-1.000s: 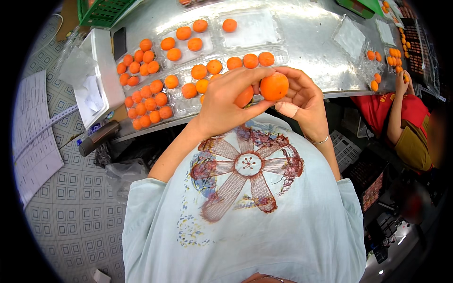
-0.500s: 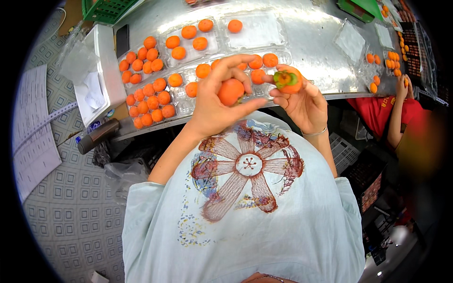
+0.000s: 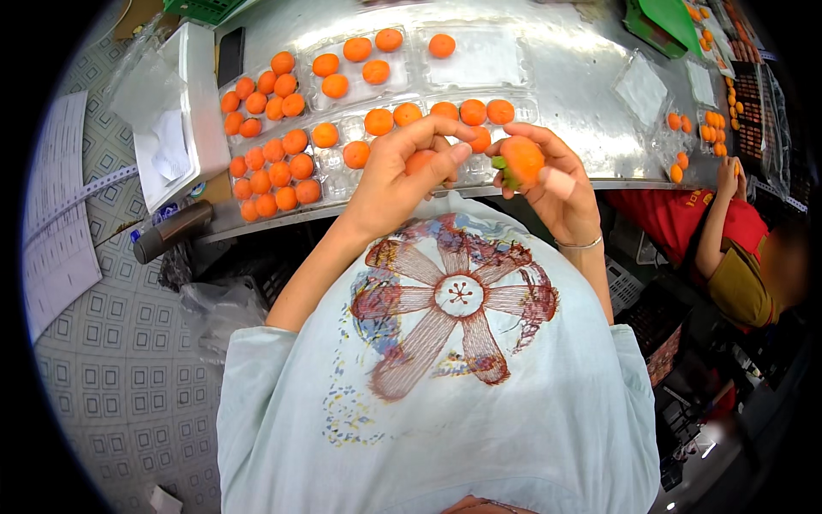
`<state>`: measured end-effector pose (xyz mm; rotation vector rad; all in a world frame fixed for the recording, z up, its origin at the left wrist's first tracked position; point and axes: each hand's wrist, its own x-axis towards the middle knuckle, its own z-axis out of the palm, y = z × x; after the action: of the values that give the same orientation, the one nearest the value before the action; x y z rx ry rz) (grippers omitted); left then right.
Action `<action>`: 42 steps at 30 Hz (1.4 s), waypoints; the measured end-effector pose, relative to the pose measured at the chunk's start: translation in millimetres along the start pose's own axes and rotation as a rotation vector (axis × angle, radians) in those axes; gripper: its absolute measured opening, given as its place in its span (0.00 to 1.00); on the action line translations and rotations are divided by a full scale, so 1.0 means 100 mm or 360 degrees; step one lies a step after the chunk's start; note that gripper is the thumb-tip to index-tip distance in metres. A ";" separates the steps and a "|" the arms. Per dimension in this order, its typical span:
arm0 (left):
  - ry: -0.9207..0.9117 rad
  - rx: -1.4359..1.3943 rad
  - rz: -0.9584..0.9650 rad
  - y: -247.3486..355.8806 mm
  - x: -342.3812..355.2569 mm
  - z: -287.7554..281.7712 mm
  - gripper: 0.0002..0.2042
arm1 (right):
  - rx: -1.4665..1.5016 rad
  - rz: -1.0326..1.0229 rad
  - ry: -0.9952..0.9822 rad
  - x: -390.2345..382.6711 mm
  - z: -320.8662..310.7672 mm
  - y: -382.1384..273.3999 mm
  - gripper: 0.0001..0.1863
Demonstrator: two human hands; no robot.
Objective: The person sorts persimmons by hand on a metal table, placing them into clear plastic trays, closes the tray lids, and moves filled trays into a black plastic crate.
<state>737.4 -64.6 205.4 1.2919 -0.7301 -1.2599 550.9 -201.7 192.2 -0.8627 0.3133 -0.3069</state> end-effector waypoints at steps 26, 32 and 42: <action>0.0100 -0.0184 -0.0077 -0.25 -0.02 -0.30 0.20 | -0.0694 -0.0181 0.0001 -0.06 0.31 -0.05 0.25; 0.0161 -0.0187 -0.0087 -0.32 -0.05 -0.38 0.18 | -0.0559 -0.0138 -0.0021 -0.07 0.28 -0.02 0.28; 0.0258 -0.0215 -0.0164 -0.45 -0.09 -0.32 0.13 | -0.0023 0.0013 0.0241 -0.09 -0.43 0.25 0.28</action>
<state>753.7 -39.6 158.3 1.3164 -0.4606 -1.2480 529.8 -212.4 147.4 -0.8541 0.4603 -0.3638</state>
